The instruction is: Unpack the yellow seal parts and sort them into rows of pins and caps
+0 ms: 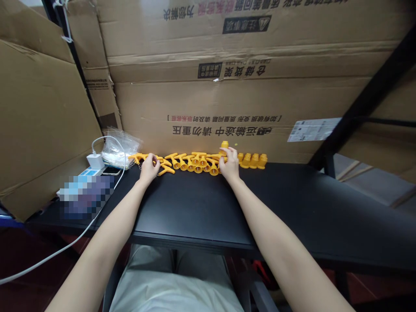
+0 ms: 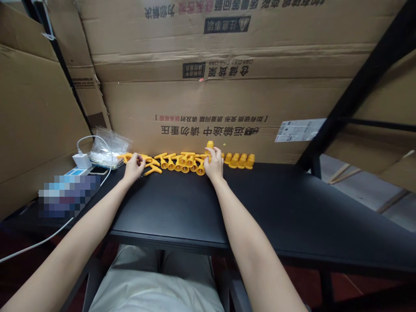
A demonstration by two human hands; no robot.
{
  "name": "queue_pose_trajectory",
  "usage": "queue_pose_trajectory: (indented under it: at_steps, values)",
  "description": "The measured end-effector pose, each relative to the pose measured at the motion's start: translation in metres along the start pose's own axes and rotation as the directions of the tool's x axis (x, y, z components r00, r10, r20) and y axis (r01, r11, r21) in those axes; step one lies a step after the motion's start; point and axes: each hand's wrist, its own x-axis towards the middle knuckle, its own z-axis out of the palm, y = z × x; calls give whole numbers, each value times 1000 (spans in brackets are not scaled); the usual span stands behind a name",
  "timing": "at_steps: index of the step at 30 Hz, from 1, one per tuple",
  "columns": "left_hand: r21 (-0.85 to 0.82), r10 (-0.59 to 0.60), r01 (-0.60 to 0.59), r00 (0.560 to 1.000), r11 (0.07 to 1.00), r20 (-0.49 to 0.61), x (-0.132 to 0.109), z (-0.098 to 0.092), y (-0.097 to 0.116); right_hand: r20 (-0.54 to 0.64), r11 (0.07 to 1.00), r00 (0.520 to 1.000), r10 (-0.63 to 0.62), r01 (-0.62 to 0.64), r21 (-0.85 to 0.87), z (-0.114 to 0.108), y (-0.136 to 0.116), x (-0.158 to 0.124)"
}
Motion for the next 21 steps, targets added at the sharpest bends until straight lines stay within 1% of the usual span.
queue_pose_trajectory:
  at_steps: [2,4,6,7,9,11,14,15,17,19,21]
  values:
    - [48,79,-85,991,995,108,-1,4,-3,5,1000,1000,0,-1,3,0,0,0]
    - [95,129,-157,961,983,246,-2,7,-5,8,1000,1000,2,-2,6,0,0,0]
    - [114,119,-171,925,979,362,-4,9,-5,8,1000,1000,3,-3,9,0,0,0]
    - [112,104,-161,912,981,398,-5,9,-5,9,1000,1000,3,-3,11,0,0,0]
    - [98,81,-134,904,986,419,-6,9,-3,13,1000,1000,1,-2,11,0,-1,0]
    - [85,89,-133,914,987,395,-5,8,-2,13,1000,1000,-2,2,7,-1,-1,0]
    - [100,173,-220,921,970,348,-5,7,-1,8,1000,1000,-18,18,0,0,-3,0]
    - [110,201,-254,914,961,352,-5,7,-1,6,1000,1000,-26,26,-4,0,-4,0]
    - [120,219,-291,884,949,413,-5,7,-1,-1,999,999,-44,44,-12,-1,-6,0]
    - [131,185,-286,845,949,501,-7,7,0,-11,998,998,-60,60,-14,-1,-10,0]
    - [160,147,-279,818,947,557,-8,7,1,-24,998,997,-67,67,-5,-2,-13,1]
